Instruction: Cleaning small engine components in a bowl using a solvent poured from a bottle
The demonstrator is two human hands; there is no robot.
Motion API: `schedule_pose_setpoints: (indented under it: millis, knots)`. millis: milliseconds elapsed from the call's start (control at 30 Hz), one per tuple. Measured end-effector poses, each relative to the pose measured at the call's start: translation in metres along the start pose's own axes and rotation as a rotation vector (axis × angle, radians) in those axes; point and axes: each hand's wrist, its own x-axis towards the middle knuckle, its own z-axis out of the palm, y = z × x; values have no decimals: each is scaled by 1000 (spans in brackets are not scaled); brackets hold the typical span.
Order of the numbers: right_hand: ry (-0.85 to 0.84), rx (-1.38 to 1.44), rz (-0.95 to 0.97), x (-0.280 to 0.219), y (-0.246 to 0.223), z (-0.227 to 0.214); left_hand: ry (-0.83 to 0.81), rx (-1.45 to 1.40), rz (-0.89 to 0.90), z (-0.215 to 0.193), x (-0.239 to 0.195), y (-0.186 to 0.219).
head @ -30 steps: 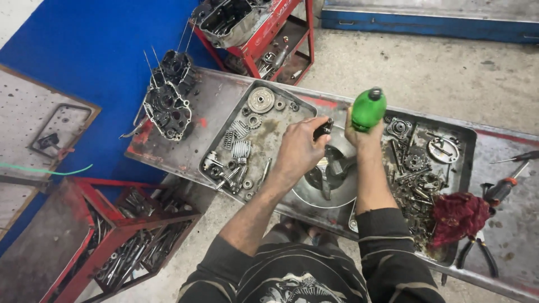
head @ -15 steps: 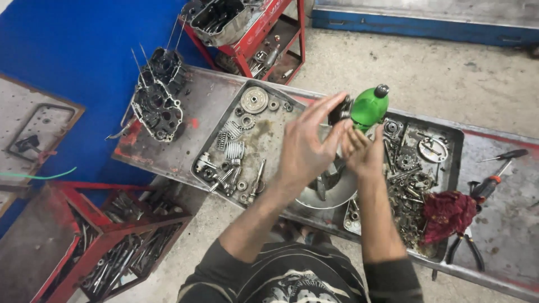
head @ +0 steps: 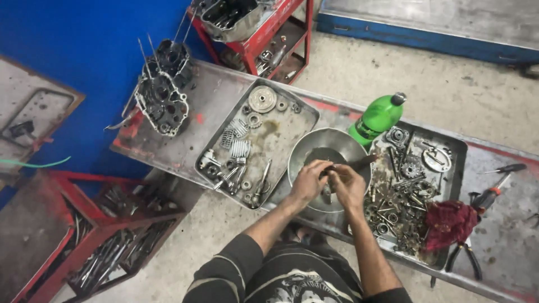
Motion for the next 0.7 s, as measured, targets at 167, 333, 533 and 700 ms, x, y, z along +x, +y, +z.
schedule_pose_setpoints:
  millis: [167,333,533,700]
  knots:
    - [341,-338,-625,-40,-86,-12,420,310,411,-53,-16,54]
    - [207,-646,-134,-22,-11,11,-186,154,-124,-14,1,-8]
    - [229,8,-106,7,-35,43,-165,-61,-90,-47,27,-17]
    - [231,264,-26,46,-48,73,190,-219,-314,-52,80,-58]
